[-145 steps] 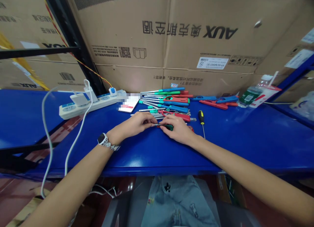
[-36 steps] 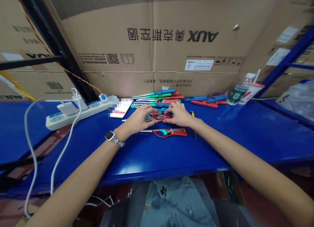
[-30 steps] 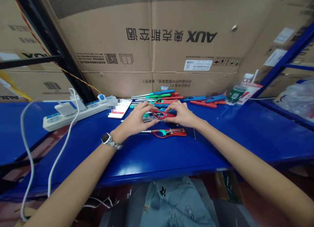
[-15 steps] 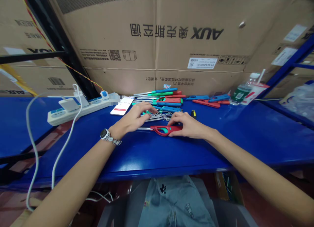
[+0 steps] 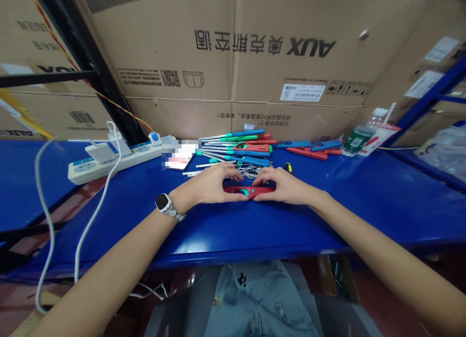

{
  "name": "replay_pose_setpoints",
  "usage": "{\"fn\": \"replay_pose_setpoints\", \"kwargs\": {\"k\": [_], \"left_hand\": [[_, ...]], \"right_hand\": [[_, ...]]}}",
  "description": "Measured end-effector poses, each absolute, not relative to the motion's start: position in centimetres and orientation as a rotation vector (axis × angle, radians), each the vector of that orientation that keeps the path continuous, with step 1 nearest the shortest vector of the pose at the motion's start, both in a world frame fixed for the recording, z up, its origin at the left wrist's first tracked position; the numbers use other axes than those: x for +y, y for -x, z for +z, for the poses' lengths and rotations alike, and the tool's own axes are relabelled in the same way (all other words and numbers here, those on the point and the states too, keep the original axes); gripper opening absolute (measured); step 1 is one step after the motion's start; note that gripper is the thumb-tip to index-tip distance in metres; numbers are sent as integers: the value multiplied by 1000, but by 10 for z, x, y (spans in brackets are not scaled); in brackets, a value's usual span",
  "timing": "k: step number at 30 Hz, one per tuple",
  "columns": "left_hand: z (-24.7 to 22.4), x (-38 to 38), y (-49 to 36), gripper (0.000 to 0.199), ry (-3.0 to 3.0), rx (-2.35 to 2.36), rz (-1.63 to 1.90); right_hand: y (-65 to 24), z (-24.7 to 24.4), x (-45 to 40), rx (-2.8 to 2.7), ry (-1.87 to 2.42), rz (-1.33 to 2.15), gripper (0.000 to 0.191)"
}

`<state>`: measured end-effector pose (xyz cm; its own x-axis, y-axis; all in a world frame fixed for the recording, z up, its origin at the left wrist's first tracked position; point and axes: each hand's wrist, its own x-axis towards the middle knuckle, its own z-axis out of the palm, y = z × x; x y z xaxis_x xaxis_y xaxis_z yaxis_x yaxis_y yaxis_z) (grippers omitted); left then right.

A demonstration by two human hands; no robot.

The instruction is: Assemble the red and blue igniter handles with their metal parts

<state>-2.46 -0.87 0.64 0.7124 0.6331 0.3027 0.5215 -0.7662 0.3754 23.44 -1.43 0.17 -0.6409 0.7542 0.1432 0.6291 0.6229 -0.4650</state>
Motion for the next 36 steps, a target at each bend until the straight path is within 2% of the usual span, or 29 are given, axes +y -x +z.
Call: {"fn": "replay_pose_setpoints", "kwargs": {"k": [5,12,25,33,36], "left_hand": [[-2,-12,12,54,-2734,928,539],[-14,-8,7,39,-2732,933,535],[-12,-10,4,38,-2624,1007,529],[-12,-14,1,33,-2597,1091,475],[-11,-15,0,34,-2578,1092,462]], "right_hand": [[-240,0,-17,-2512,1113,544,27],[-248,-8,-21,-2473,1128,446,22],[-251,-15,-16,-2444,1104,485,22],[-263,-22,-32,-2383,1153,394,37],[-269,-22,-40,-2340,1161,367,31]]}}
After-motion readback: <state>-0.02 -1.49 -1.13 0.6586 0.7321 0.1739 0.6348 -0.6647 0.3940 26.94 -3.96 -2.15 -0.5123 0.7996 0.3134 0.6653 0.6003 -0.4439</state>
